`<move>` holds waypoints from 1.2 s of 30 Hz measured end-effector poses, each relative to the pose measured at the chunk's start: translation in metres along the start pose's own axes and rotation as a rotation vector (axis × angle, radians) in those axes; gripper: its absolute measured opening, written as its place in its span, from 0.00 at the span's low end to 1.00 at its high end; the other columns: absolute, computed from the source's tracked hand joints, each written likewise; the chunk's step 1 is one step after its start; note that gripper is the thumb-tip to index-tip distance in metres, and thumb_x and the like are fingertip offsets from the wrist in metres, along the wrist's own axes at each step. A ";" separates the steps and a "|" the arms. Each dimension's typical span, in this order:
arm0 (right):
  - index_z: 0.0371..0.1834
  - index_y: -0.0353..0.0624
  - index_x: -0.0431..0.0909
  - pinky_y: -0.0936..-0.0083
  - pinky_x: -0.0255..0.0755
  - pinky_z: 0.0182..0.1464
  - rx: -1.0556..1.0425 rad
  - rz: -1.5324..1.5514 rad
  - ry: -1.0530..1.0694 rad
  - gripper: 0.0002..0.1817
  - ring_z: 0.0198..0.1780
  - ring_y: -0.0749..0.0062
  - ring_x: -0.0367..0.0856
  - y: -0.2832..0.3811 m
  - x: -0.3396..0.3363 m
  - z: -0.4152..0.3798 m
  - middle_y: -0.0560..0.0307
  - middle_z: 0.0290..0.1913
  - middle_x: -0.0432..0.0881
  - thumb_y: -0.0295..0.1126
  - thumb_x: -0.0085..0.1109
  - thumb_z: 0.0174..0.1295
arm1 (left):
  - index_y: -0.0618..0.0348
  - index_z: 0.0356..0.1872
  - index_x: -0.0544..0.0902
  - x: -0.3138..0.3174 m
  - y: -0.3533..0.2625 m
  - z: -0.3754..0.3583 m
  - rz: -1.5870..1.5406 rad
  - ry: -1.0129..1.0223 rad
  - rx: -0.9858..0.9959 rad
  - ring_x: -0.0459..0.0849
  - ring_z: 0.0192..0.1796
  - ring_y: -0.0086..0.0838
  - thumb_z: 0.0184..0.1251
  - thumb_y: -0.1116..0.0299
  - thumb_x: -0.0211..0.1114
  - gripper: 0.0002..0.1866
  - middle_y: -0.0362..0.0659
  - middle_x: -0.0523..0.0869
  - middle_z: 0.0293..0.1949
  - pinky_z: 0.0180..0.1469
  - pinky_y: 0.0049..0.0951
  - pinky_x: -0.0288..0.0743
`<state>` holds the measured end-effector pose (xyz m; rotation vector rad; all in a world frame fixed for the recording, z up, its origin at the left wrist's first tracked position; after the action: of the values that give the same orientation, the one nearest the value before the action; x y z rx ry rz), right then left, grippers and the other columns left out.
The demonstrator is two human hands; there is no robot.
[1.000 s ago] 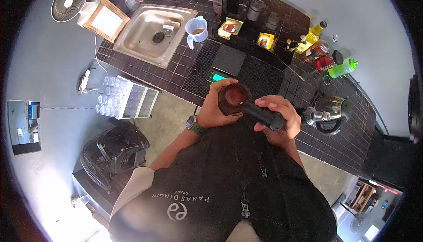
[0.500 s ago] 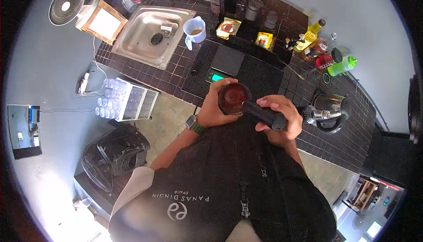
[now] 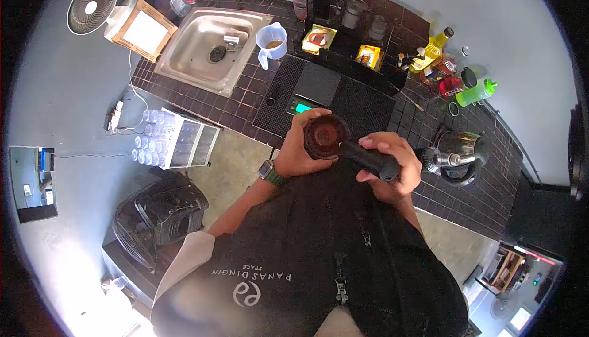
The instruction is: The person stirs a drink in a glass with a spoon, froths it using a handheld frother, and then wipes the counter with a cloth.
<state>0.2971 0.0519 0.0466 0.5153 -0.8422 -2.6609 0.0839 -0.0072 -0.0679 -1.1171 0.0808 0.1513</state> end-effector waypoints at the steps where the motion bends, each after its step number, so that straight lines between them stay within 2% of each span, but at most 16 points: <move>1: 0.59 0.36 0.76 0.63 0.86 0.49 0.002 0.007 -0.004 0.36 0.50 0.51 0.91 -0.001 0.000 0.000 0.40 0.50 0.88 0.32 0.87 0.49 | 0.57 0.73 0.57 0.001 0.001 -0.001 -0.017 -0.005 -0.008 0.75 0.72 0.39 0.47 0.68 0.90 0.56 0.52 0.70 0.73 0.73 0.43 0.74; 15: 0.59 0.36 0.76 0.63 0.86 0.49 0.009 0.006 0.001 0.36 0.50 0.51 0.91 -0.002 0.004 0.000 0.40 0.50 0.88 0.31 0.87 0.49 | 0.57 0.73 0.58 -0.002 0.004 -0.003 -0.049 -0.012 -0.016 0.77 0.71 0.38 0.48 0.68 0.90 0.55 0.51 0.70 0.72 0.72 0.42 0.75; 20: 0.59 0.36 0.75 0.64 0.86 0.48 -0.005 -0.006 0.002 0.36 0.50 0.51 0.91 -0.002 0.004 0.001 0.39 0.50 0.88 0.31 0.87 0.48 | 0.58 0.73 0.59 -0.005 -0.007 0.001 0.061 -0.006 -0.020 0.77 0.70 0.38 0.47 0.67 0.90 0.55 0.50 0.71 0.72 0.72 0.42 0.74; 24: 0.59 0.36 0.75 0.63 0.86 0.48 -0.015 -0.012 0.012 0.36 0.49 0.50 0.91 -0.002 0.003 0.002 0.39 0.49 0.88 0.31 0.87 0.48 | 0.59 0.73 0.60 -0.003 -0.006 0.001 -0.003 -0.027 -0.022 0.77 0.69 0.37 0.46 0.66 0.90 0.55 0.49 0.72 0.71 0.73 0.41 0.73; 27: 0.59 0.36 0.75 0.63 0.86 0.48 -0.011 -0.024 0.016 0.36 0.49 0.50 0.91 -0.002 0.004 0.001 0.39 0.49 0.88 0.31 0.87 0.48 | 0.59 0.72 0.61 -0.005 -0.014 0.004 0.133 -0.003 -0.025 0.78 0.69 0.37 0.46 0.66 0.91 0.55 0.49 0.73 0.70 0.72 0.40 0.73; 36: 0.59 0.35 0.75 0.64 0.86 0.47 -0.025 -0.013 0.019 0.35 0.49 0.50 0.91 -0.002 0.004 0.004 0.39 0.49 0.88 0.30 0.86 0.50 | 0.58 0.72 0.60 0.000 -0.003 0.000 -0.039 -0.042 -0.032 0.77 0.71 0.37 0.46 0.67 0.90 0.55 0.50 0.72 0.71 0.73 0.41 0.73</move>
<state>0.2918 0.0544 0.0477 0.5408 -0.8021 -2.6710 0.0846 -0.0087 -0.0654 -1.1460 0.0189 0.1419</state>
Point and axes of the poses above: each hand's wrist, its own z-axis towards the middle knuckle, its own x-axis out of the palm, y = z × x, the point moved 1 cm from there along z, towards the middle knuckle
